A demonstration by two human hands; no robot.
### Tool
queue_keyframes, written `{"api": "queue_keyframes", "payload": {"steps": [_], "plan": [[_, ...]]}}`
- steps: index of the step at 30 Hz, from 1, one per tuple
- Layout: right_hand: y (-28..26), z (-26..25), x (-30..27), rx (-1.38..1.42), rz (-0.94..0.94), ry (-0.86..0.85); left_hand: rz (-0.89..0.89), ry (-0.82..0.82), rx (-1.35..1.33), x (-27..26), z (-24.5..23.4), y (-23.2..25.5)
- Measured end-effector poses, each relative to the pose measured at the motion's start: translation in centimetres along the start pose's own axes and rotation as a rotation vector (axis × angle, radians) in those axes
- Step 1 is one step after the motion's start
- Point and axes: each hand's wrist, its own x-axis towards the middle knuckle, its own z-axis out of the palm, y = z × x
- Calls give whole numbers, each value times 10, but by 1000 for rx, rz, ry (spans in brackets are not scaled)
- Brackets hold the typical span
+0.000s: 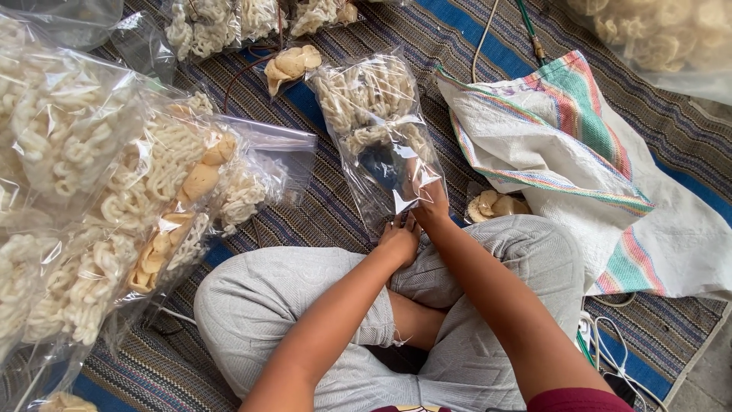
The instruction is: The person packages fried snacks by picking them up from a pile and placing them into clear plastic bags by hand.
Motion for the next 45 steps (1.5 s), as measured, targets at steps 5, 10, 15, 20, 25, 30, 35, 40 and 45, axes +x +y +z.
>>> {"api": "queue_keyframes", "payload": {"steps": [5, 10, 15, 20, 25, 30, 35, 40, 45], "plan": [[-24, -43, 19, -25, 202, -240, 14, -30, -29, -8, -2, 1], [-28, 24, -3, -442, 104, -332, 11, -53, -59, -23, -18, 8], [-21, 87, -35, -1085, -47, -459, 19, -13, 37, -23, -20, 13], [-1, 59, -19, -281, 55, -429, 34, 67, 29, -31, -20, 13], [4, 51, -25, -249, 102, -461, 12, 33, 56, -23, -18, 12], [-12, 17, -13, -645, -120, -397, 4, 16, 57, -23, -23, 14], [-22, -26, -3, -645, -125, -408, -4, -9, 47, -21, -20, 9], [-24, -40, -1, -655, -172, -495, -9, 15, 18, -25, -23, 10], [-23, -31, -4, -602, -245, -625, -11, 3, 88, -27, -25, 12]]}}
